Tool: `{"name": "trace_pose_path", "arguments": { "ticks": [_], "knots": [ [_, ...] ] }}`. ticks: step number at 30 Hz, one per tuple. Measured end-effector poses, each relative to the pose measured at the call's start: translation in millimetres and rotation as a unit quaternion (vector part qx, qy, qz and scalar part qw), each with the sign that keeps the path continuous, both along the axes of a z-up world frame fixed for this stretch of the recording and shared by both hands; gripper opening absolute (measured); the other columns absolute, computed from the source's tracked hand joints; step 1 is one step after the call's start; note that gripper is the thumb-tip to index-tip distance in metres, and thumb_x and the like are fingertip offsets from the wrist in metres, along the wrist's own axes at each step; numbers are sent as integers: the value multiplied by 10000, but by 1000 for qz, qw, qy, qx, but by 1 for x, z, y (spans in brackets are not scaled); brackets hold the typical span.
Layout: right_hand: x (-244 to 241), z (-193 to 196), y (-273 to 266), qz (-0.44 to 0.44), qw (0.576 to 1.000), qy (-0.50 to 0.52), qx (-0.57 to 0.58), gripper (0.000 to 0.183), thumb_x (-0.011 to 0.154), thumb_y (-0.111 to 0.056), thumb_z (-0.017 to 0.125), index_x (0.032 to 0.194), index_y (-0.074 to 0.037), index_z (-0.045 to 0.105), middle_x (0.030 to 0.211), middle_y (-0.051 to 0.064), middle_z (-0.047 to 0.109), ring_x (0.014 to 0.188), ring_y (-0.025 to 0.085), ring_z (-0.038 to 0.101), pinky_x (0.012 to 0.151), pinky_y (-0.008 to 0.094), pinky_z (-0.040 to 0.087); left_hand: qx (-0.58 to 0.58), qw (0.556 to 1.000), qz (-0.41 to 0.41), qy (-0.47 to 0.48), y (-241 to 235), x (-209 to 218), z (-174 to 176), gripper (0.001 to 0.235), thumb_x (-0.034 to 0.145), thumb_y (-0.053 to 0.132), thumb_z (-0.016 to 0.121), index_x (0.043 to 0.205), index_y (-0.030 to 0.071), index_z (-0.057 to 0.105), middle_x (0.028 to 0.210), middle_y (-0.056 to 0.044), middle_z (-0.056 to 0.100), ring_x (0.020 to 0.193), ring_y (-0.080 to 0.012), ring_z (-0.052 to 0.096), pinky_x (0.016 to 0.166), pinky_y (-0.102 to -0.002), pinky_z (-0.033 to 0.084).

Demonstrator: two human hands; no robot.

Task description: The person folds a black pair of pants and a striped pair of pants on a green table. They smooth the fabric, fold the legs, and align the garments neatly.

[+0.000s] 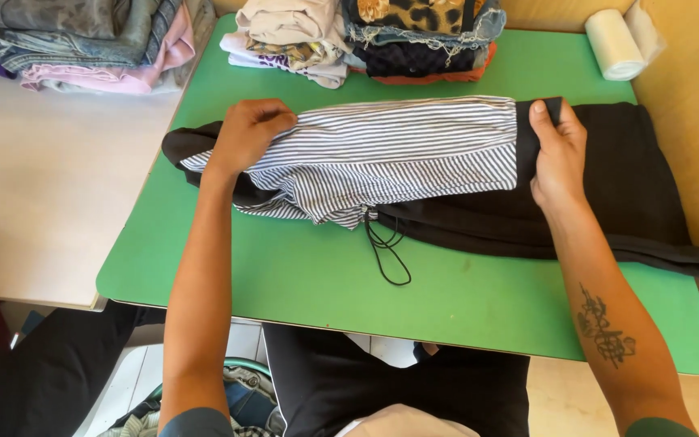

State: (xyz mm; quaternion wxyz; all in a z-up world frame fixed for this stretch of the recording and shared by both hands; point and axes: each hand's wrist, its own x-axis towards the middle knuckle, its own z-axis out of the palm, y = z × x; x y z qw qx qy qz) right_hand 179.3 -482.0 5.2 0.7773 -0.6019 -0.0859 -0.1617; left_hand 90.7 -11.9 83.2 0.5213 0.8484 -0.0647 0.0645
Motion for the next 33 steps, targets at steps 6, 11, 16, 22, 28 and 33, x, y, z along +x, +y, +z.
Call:
{"name": "trace_pose_path", "arguments": {
  "ticks": [6, 11, 16, 22, 28, 33],
  "knots": [
    [37, -69, -14, -67, 987, 41, -138, 185, 1089, -173, 698, 905, -196, 696, 649, -52, 517, 529, 34, 498, 404, 154, 396, 290, 937, 193, -33, -34, 17, -26, 247, 1064, 421, 549, 1069, 218, 690, 895, -148, 721, 898, -451, 726, 801, -574, 552],
    [-19, -29, 14, -186, 860, 11, -475, 178, 1070, -274, 720, 973, -124, 713, 735, 142, 676, 755, 417, 693, 632, 491, 522, 354, 920, 166, -23, -30, 12, -74, 265, 1065, 391, 520, 1024, 176, 669, 838, -167, 720, 844, -467, 729, 758, -557, 566],
    [-24, -2, 14, -216, 837, -31, -502, 159, 1088, -301, 728, 1007, -165, 716, 668, 118, 653, 713, 390, 702, 628, 456, 541, 320, 933, 161, -33, -35, -5, -62, 259, 1081, 366, 511, 1067, 175, 685, 866, -158, 744, 846, -441, 733, 780, -552, 576],
    [-30, -13, 30, -214, 731, -7, -648, 219, 1077, -401, 656, 1065, -184, 674, 811, 154, 740, 770, 439, 734, 693, 564, 570, 330, 912, 193, -146, -39, -9, -67, 145, 1029, 287, 608, 1049, 166, 686, 873, -97, 723, 880, -351, 704, 775, -485, 570],
    [-55, 14, 38, -237, 724, -175, -624, 344, 961, -168, 791, 1220, -117, 571, 1119, 101, 577, 1018, 374, 602, 767, 538, 532, 344, 833, 178, -395, -55, -28, -50, 70, 936, 164, 723, 1003, 168, 704, 938, 1, 673, 968, -227, 599, 861, -366, 456],
    [-78, 24, 56, -104, 735, -349, -572, 379, 995, -219, 689, 1328, -43, 645, 1445, 199, 528, 1324, 449, 479, 1040, 567, 390, 291, 906, 18, -306, -98, -75, -34, 298, 943, 382, 673, 1124, 153, 732, 1150, -50, 742, 1129, -295, 647, 1017, -540, 444]
  ]
}}
